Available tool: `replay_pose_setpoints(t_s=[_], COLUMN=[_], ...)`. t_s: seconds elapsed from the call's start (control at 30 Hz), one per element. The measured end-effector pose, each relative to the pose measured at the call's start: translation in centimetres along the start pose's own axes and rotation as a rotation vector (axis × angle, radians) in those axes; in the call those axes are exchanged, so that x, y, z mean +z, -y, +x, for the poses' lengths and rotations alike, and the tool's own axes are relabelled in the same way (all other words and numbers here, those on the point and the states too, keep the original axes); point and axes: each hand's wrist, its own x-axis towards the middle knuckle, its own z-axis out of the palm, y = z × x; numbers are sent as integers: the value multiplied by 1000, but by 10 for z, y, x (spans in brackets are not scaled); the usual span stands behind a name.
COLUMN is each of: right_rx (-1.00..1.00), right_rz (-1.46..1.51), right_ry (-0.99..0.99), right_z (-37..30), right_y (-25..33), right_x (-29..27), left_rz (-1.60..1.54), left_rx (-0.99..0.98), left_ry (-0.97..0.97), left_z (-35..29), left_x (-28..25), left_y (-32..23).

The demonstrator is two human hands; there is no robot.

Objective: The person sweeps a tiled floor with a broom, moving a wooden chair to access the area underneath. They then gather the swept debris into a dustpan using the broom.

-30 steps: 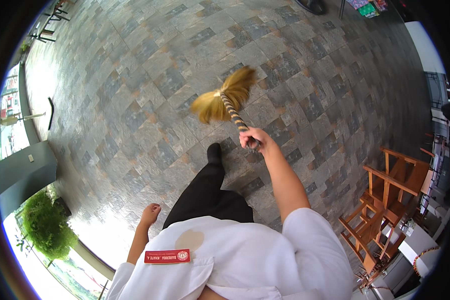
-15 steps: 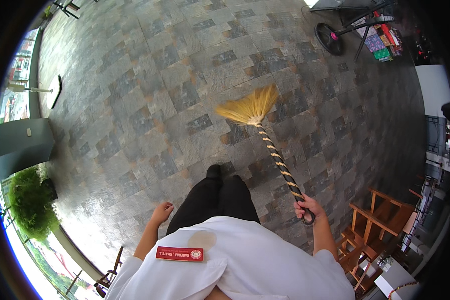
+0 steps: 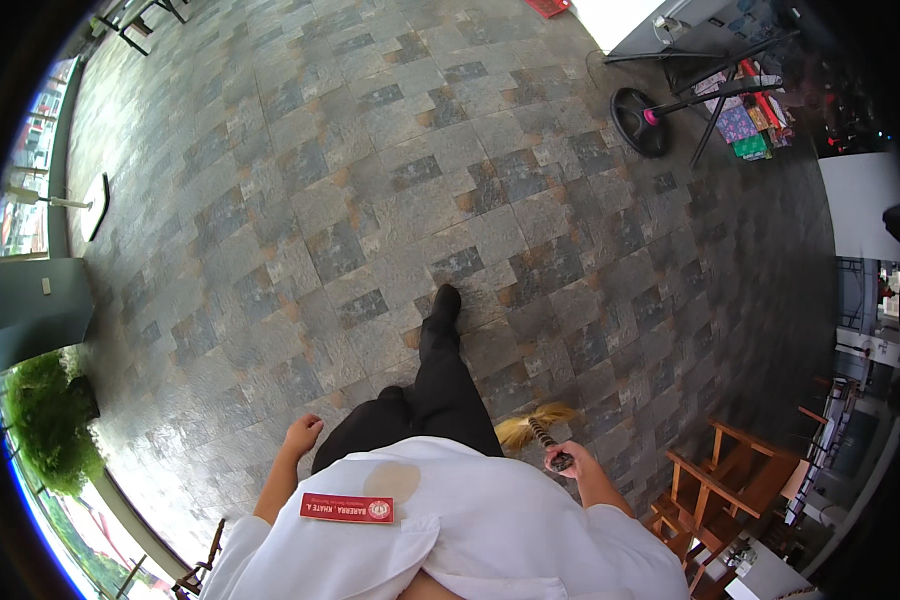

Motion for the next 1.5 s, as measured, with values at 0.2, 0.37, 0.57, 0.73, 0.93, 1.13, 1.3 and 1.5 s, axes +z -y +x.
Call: replay_pose_setpoints(t_s=[0.2,0.37,0.57,0.73,0.93,1.13,1.3,1.5], right_rx=[-74,-173,-261,-223,-135,-223,-11,38], right_rz=[-473,-712,-847,-743,-607,-663,-349,-501], right_ry=[354,475,734,831,468,1,-24,354], right_z=[-8,-25,-12,-60,-197,-218,-127,-62], right_y=[126,199,254,259,218,182,227,292], right_x=[216,400,580,534,394,380,472,695], left_rz=[-18,-143,-27,2,-26,43,-130,-327], left_rx=[13,76,-7,-54,-1,90,174,85], left_ry=[-21,-91,-108,-126,-57,56,-131,-234], left_z=[1,-8,-8,11,72,161,196,208], left_x=[-15,-23,-43,-59,-79,-146,-235,-302], left_y=[-114,-203,-232,-223,-227,-266,-321,-332])
